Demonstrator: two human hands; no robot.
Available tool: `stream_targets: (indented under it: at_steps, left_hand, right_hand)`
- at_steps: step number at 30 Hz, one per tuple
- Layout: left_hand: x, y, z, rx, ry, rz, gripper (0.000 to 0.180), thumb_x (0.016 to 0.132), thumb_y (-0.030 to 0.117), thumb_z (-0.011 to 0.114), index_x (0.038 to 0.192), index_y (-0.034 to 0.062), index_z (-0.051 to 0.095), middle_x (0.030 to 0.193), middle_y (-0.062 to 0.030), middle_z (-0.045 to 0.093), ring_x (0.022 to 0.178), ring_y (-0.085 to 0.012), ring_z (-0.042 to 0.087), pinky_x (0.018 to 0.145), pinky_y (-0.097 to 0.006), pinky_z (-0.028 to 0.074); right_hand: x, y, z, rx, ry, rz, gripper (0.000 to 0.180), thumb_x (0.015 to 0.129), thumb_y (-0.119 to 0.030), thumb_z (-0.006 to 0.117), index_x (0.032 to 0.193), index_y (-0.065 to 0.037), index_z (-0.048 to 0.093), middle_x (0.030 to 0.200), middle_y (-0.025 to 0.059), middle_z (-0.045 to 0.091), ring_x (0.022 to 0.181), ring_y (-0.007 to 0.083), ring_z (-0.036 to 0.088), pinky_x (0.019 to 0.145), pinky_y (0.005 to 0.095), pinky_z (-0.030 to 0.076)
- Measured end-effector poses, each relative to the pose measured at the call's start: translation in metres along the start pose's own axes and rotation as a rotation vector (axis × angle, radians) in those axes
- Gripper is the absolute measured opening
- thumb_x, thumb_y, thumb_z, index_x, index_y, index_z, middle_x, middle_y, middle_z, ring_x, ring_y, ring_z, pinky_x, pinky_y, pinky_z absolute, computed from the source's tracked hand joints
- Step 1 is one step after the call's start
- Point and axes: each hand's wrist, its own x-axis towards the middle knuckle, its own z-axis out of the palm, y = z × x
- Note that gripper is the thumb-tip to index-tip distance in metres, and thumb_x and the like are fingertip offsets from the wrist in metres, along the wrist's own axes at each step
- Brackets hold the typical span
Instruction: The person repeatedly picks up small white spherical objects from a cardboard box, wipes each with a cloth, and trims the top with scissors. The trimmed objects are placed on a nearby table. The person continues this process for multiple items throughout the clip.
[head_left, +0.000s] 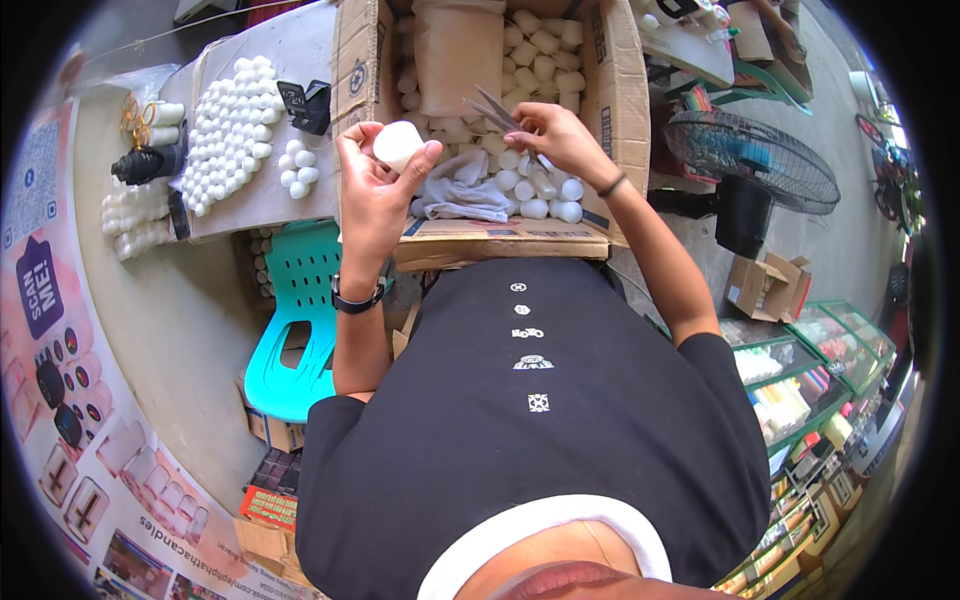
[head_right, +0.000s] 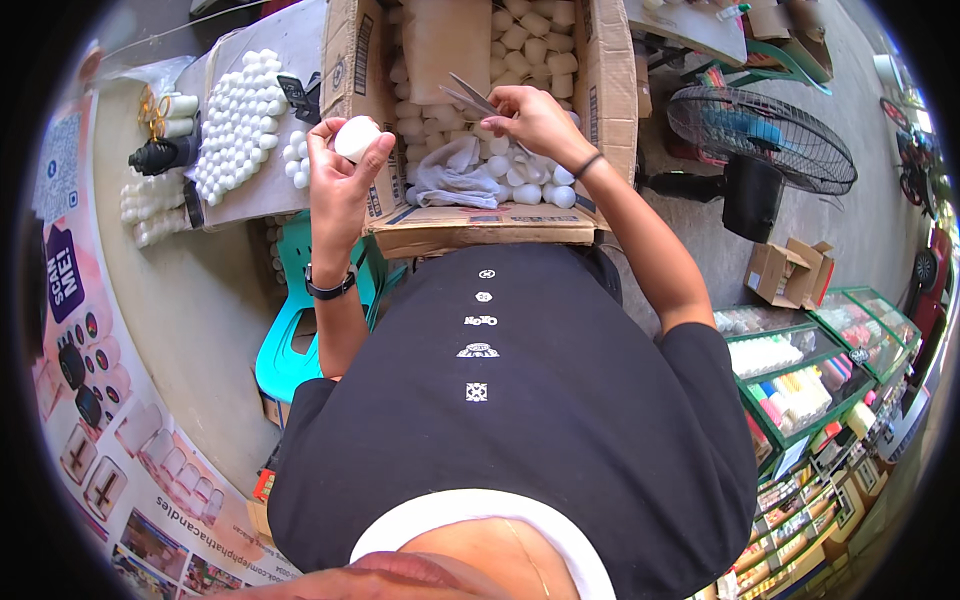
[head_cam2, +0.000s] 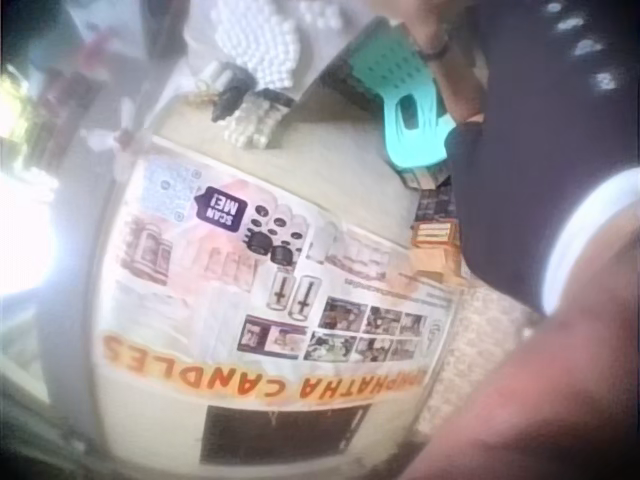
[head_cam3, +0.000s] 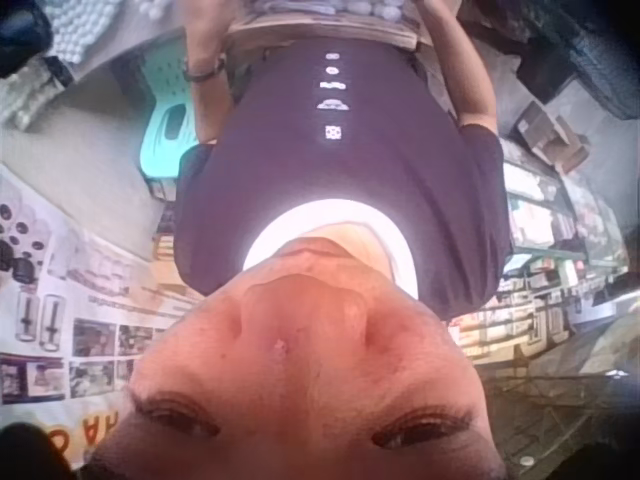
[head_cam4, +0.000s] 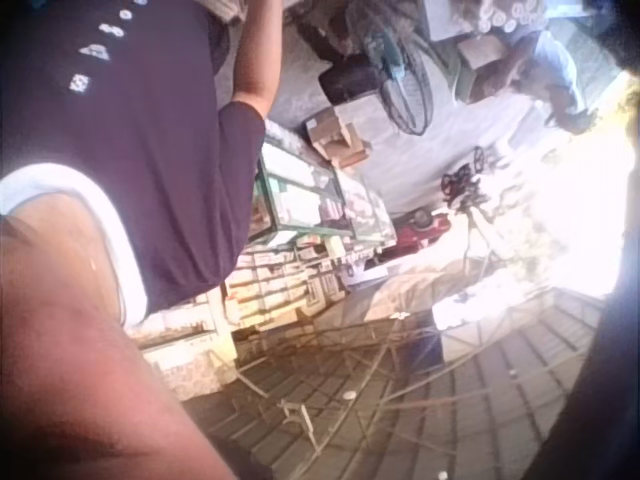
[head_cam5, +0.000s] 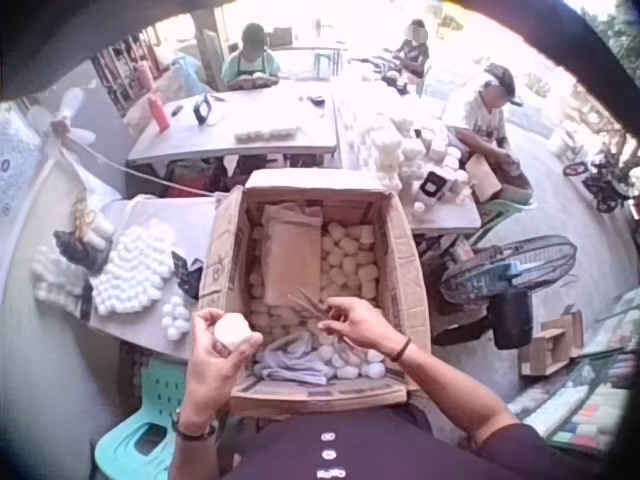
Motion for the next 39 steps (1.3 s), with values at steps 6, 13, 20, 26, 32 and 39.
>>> stream_targets:
  at_steps: [6,13,20,26,32,39]
  left_hand:
    - [0.006,-0.004,-0.006,-0.152,-0.043,0.144,0.051,0.085,0.030,0.073,0.118,-0.0002,0.048,0.100,-0.0090,0.062,0.085,-0.0099,0.059,0.072,-0.022,0.049]
    - [0.018,-0.005,0.006,-0.732,-0.216,-0.012,0.039,0.098,0.036,0.044,0.118,0.0034,0.047,0.098,-0.0083,0.054,0.077,-0.0167,0.052,0.069,-0.025,0.044]
    - [0.028,0.003,0.019,-0.818,-0.225,-0.042,0.034,0.093,0.032,0.043,0.111,0.0042,0.047,0.095,-0.0071,0.052,0.077,-0.0158,0.051,0.068,-0.027,0.044]
    - [0.028,0.006,0.021,-0.786,-0.230,0.001,0.032,0.090,0.030,0.044,0.110,0.0045,0.044,0.095,-0.0081,0.050,0.081,-0.0183,0.052,0.073,-0.030,0.043]
    - [0.028,0.007,0.022,-0.748,-0.214,0.028,0.033,0.089,0.031,0.045,0.110,0.0045,0.044,0.097,-0.0084,0.050,0.083,-0.0176,0.053,0.073,-0.029,0.044]
    - [0.036,0.018,0.009,-0.088,-0.212,0.266,0.029,0.090,0.030,0.047,0.102,0.0041,0.052,0.092,-0.0047,0.054,0.080,-0.0078,0.052,0.066,-0.021,0.042]
  right_hand:
    - [-0.046,-0.058,-0.010,0.396,-0.063,-0.010,0.025,0.085,-0.021,0.073,0.082,-0.004,0.054,0.073,0.0018,0.065,0.065,0.0037,0.056,0.056,0.0201,0.045]
    - [-0.085,-0.119,-0.022,0.639,-0.161,0.027,0.031,0.095,-0.026,0.061,0.077,-0.006,0.047,0.063,0.0070,0.063,0.043,0.0065,0.054,0.037,0.0191,0.040]
    - [-0.088,-0.140,-0.025,0.828,-0.385,0.021,0.029,0.094,-0.023,0.061,0.076,-0.007,0.044,0.058,0.0074,0.060,0.042,0.0110,0.058,0.035,0.0194,0.039]
    - [-0.090,-0.144,-0.023,0.904,-0.407,0.041,0.030,0.094,-0.021,0.061,0.075,-0.007,0.043,0.055,0.0054,0.058,0.043,0.0118,0.060,0.036,0.0196,0.041]
    - [-0.091,-0.140,-0.020,0.926,-0.396,0.022,0.030,0.094,-0.021,0.061,0.075,-0.007,0.043,0.055,0.0057,0.058,0.043,0.0116,0.059,0.036,0.0191,0.042]
    - [-0.088,-0.133,-0.027,0.771,-0.419,-0.028,0.029,0.094,-0.025,0.061,0.077,-0.006,0.047,0.060,0.0080,0.062,0.040,0.0090,0.056,0.035,0.0189,0.041]
